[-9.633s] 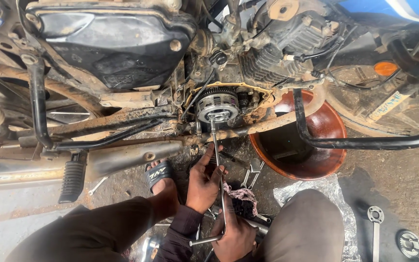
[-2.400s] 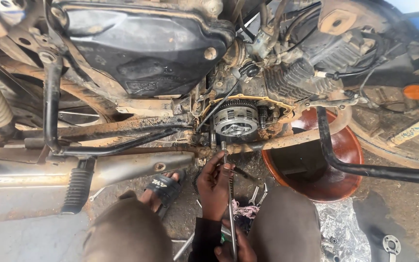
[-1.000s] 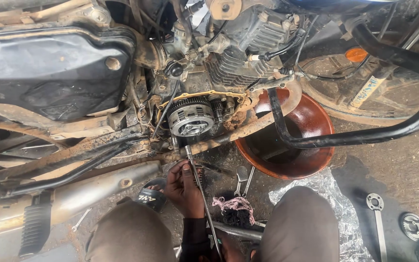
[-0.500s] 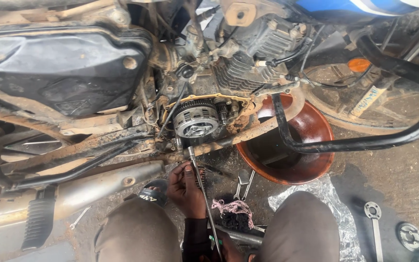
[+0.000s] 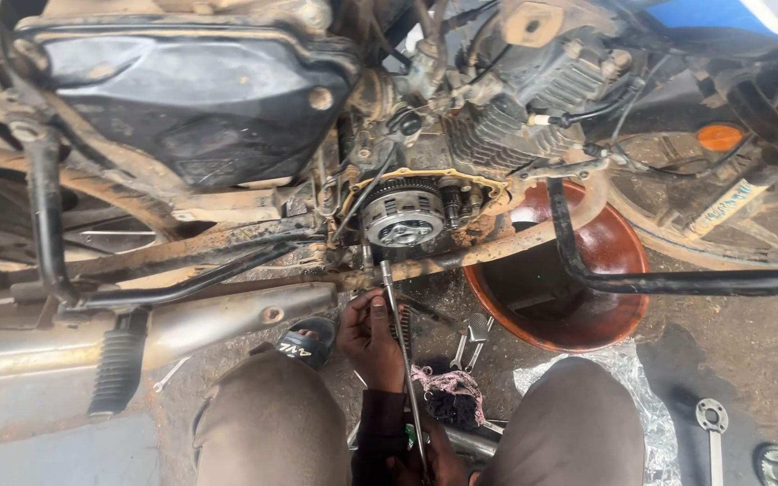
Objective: Disassembling and inspecting the clutch assembly of a motorcycle engine.
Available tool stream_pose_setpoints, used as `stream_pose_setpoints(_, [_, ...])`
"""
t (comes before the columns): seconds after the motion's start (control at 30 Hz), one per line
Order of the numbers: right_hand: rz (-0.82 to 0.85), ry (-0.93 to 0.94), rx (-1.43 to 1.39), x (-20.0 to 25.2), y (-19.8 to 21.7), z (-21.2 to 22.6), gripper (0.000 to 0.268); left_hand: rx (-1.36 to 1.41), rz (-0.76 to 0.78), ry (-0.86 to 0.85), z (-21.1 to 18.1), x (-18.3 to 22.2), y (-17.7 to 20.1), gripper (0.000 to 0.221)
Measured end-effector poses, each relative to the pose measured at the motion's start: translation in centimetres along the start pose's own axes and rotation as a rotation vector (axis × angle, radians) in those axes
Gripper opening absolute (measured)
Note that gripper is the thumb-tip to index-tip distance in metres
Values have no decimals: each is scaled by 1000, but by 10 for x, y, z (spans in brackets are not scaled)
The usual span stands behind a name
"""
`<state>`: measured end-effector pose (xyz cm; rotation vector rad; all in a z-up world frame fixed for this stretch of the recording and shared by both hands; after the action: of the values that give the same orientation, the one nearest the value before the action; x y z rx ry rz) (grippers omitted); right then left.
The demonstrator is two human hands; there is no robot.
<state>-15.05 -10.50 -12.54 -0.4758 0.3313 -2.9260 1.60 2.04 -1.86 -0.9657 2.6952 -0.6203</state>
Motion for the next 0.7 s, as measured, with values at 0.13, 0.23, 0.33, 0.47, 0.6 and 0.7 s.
stream_pose_setpoints(0.13, [-17,137,29,5,-18,27,58,-17,-5,49,-6,-1,0,12])
stream_pose_setpoints(0.23, [-36,271,67,12,-36,58,59,-100,-1,54,-5,-2,1,13])
stream_pose_setpoints(0.33, [-107,174,104,16,-41,65,57,-86,25,51,-1,-3,3,12])
stream_pose_setpoints(0.47, [-194,-68,289,15,-55,88,58,-89,85,9,-1,-5,6,15])
stream_pose_setpoints(0.6, [-211,-105,339,13,-68,105,54,-125,125,36,-4,-8,7,18])
stream_pose_setpoints(0.7, [-231,-129,319,11,-70,106,51,-140,162,26,-4,-10,7,18])
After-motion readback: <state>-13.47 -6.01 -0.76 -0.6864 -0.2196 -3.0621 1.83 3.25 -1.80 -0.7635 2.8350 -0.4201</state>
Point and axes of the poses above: each hand's wrist, its own x-axis away from the middle knuckle, its own y-axis out of the back of the hand, z = x × y, the point moved 2 cm from there along -x, towards the middle knuckle, and after that the axes turned 7 degrees about -x, right-handed, at the moved point
